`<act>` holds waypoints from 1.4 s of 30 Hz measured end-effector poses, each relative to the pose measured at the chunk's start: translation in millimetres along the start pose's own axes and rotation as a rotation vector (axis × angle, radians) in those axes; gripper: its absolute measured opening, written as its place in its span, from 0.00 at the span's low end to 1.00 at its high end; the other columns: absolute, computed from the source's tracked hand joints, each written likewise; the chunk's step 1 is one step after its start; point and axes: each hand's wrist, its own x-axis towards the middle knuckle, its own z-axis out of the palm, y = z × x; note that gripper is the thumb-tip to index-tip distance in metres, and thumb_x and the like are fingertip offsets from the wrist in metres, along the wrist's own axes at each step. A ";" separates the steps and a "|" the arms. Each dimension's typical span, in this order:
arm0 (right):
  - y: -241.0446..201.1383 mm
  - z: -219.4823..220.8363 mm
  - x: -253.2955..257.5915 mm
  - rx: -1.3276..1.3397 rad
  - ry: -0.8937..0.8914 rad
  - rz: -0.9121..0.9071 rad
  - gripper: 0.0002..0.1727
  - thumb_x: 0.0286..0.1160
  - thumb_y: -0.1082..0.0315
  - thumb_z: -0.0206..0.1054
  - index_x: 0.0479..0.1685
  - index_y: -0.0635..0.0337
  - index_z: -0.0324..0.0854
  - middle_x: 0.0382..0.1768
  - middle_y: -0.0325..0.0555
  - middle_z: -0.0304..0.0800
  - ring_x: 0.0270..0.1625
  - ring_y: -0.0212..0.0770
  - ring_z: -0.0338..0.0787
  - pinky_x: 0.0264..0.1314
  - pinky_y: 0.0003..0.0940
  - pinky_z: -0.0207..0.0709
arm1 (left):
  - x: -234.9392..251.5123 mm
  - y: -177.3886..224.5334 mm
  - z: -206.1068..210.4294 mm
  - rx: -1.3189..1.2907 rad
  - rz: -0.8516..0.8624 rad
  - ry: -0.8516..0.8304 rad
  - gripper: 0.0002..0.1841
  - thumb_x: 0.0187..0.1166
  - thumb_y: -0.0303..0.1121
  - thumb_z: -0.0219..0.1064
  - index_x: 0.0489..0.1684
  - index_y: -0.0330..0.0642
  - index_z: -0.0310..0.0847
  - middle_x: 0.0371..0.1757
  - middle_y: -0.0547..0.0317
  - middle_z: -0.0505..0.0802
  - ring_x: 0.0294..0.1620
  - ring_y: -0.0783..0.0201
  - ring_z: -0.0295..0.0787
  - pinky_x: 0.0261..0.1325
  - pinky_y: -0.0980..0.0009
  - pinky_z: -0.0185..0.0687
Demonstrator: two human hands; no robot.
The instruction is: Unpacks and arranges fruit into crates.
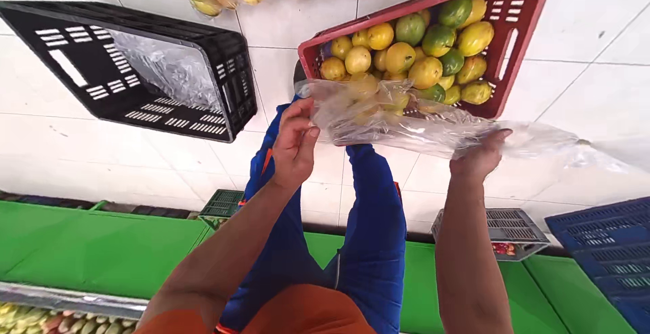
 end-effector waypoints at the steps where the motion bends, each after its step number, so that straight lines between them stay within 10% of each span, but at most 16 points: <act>1: -9.2 -7.4 -6.1 0.043 -0.011 0.000 0.30 0.97 0.45 0.39 0.74 0.60 0.70 0.56 0.50 0.90 0.59 0.43 0.91 0.65 0.48 0.87 | -5.7 8.2 -2.8 -0.030 0.011 0.015 0.06 0.88 0.30 0.60 0.53 0.48 0.83 0.80 0.54 0.80 0.81 0.52 0.76 0.78 0.52 0.80; 6: -46.2 -34.9 -25.0 0.355 -0.216 -0.047 0.32 0.96 0.42 0.31 0.73 0.57 0.68 0.58 0.50 0.88 0.62 0.46 0.89 0.68 0.54 0.84 | -52.3 -66.3 -22.6 0.032 -0.390 0.210 0.07 0.86 0.28 0.60 0.52 0.34 0.79 0.73 0.48 0.85 0.72 0.57 0.85 0.73 0.55 0.84; 9: -75.8 -35.0 -51.6 0.463 -0.443 -0.073 0.30 0.93 0.40 0.38 0.71 0.54 0.68 0.62 0.50 0.86 0.67 0.49 0.86 0.74 0.57 0.79 | -78.9 -97.0 -26.8 0.151 -0.808 0.178 0.15 0.85 0.35 0.64 0.59 0.32 0.80 0.53 0.47 0.91 0.53 0.61 0.90 0.62 0.59 0.87; 13: -105.9 -28.6 -83.6 0.509 -0.668 -0.067 0.28 0.89 0.37 0.48 0.62 0.51 0.76 0.55 0.45 0.90 0.62 0.45 0.89 0.71 0.54 0.82 | -110.6 -109.8 -30.9 0.290 -1.075 0.093 0.24 0.77 0.38 0.73 0.65 0.31 0.77 0.55 0.39 0.90 0.54 0.49 0.90 0.60 0.49 0.86; 16: -129.0 -34.4 -113.7 0.557 -0.760 -0.021 0.27 0.88 0.37 0.47 0.56 0.46 0.82 0.50 0.40 0.92 0.56 0.41 0.91 0.64 0.48 0.85 | -111.4 -90.2 -25.6 0.436 -0.953 -0.046 0.38 0.70 0.41 0.77 0.79 0.31 0.69 0.76 0.31 0.80 0.74 0.37 0.81 0.75 0.38 0.76; 20: -145.1 -15.6 -175.2 0.570 -0.977 0.171 0.26 0.81 0.35 0.57 0.51 0.42 0.90 0.48 0.36 0.94 0.51 0.39 0.93 0.54 0.43 0.89 | -55.6 -42.3 10.4 0.245 -0.547 -0.076 0.47 0.68 0.41 0.81 0.90 0.45 0.57 0.82 0.43 0.77 0.63 0.52 0.91 0.62 0.50 0.92; 22: -143.3 1.0 -213.7 0.586 -1.095 0.278 0.26 0.80 0.37 0.59 0.51 0.46 0.92 0.48 0.37 0.95 0.53 0.39 0.94 0.55 0.43 0.90 | -13.2 -18.6 25.1 0.201 -0.292 -0.199 0.51 0.64 0.30 0.82 0.93 0.44 0.55 0.91 0.48 0.67 0.82 0.55 0.77 0.77 0.52 0.82; 24: -140.4 23.4 -250.0 0.593 -1.203 0.384 0.26 0.80 0.39 0.60 0.53 0.48 0.92 0.49 0.38 0.96 0.54 0.39 0.94 0.57 0.42 0.89 | 18.1 16.8 32.6 0.105 -0.074 -0.413 0.44 0.67 0.20 0.77 0.91 0.41 0.62 0.91 0.49 0.69 0.87 0.55 0.70 0.84 0.55 0.73; 27: -139.7 70.1 -299.0 0.605 -1.278 0.513 0.26 0.79 0.41 0.63 0.57 0.52 0.92 0.50 0.41 0.97 0.58 0.40 0.94 0.66 0.43 0.86 | 18.0 47.2 13.1 0.138 -0.046 -0.801 0.17 0.86 0.31 0.63 0.70 0.40 0.85 0.67 0.46 0.91 0.71 0.53 0.86 0.77 0.54 0.76; 30: -149.1 123.1 -332.1 0.542 -1.357 0.510 0.31 0.79 0.39 0.62 0.68 0.54 0.86 0.61 0.47 0.94 0.66 0.44 0.92 0.70 0.47 0.85 | -19.3 22.8 -71.6 0.295 -0.131 -0.755 0.15 0.87 0.30 0.61 0.66 0.34 0.85 0.64 0.40 0.91 0.70 0.44 0.86 0.77 0.47 0.75; 36: -127.5 264.9 -410.0 0.153 -1.442 0.332 0.30 0.79 0.37 0.65 0.70 0.48 0.82 0.61 0.43 0.93 0.67 0.42 0.90 0.73 0.48 0.83 | -64.3 -32.4 -368.5 0.111 -0.503 0.365 0.14 0.84 0.27 0.60 0.62 0.34 0.85 0.56 0.46 0.93 0.43 0.59 0.93 0.47 0.57 0.91; 42: -33.0 405.2 -501.5 -0.210 -1.406 -0.618 0.21 0.73 0.65 0.78 0.62 0.63 0.82 0.54 0.39 0.94 0.60 0.35 0.92 0.69 0.41 0.87 | -69.5 -63.0 -616.9 0.050 -0.207 0.859 0.12 0.81 0.29 0.63 0.56 0.31 0.82 0.49 0.53 0.93 0.49 0.63 0.92 0.56 0.61 0.90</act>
